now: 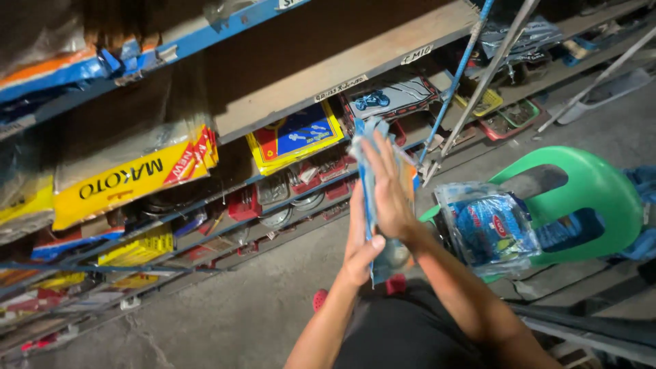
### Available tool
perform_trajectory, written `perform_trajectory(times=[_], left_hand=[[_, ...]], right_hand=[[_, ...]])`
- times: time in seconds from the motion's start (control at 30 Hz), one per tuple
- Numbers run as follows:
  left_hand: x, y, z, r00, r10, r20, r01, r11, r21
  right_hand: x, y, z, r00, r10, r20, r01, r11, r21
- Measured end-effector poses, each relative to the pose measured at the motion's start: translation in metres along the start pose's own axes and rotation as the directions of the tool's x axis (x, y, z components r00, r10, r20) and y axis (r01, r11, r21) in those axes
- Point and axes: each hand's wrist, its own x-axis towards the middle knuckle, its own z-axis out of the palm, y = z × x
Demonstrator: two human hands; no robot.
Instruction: The person wipes the exterior of two sealed plastic packages with a cloth. They first wipe a blue and orange package, then a blue package, repeatedly rubbing the surfaces before placing them back on the shelf.
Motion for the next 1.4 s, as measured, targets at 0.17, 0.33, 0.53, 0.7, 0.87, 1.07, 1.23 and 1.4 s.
perform_trajectory(times=[0.17,0.33,0.53,0.7,0.87,1.07,1.23,1.4], left_hand=[[-0.01,-0.01,-0.048,0.962,-0.146,-0.231,0.102,0.976,-0.191],[-0.025,0.005,-0.102,0.952,-0.226,-0.208,0.168,0.951,-0.261],[-0.026,0.052,-0.149,0.97,-0.235,-0.061,0.218,0.955,-0.203],[-0.039,0.07,-0.198,0.969,-0.239,-0.066,0.227,0.962,-0.154],[-0.024,0.086,-0.235,0.955,-0.282,-0.092,0.236,0.91,-0.341],[-0.011,0.079,-0.234,0.883,-0.468,-0.043,0.365,0.741,-0.564],[-0.014,0.031,-0.206,0.786,-0.607,-0.12,0.375,0.622,-0.688],[-0.013,0.004,-0.145,0.645,-0.731,-0.223,0.294,0.506,-0.811]], right_hand=[[0.006,-0.078,0.035,0.975,0.218,0.04,-0.205,0.819,0.536],[0.012,-0.055,0.078,0.982,0.133,0.133,-0.151,0.979,0.136],[0.032,-0.022,0.1,0.995,0.089,-0.033,-0.093,0.984,-0.152],[-0.002,0.047,0.083,0.994,0.091,-0.068,-0.109,0.926,-0.361],[-0.038,0.033,0.028,0.88,0.475,-0.005,-0.47,0.869,-0.155],[-0.07,0.033,0.007,0.814,0.573,-0.097,-0.581,0.806,-0.115],[-0.089,0.053,-0.014,0.779,0.582,-0.234,-0.609,0.791,-0.057],[-0.06,0.063,-0.02,0.661,0.655,-0.366,-0.661,0.739,0.13]])
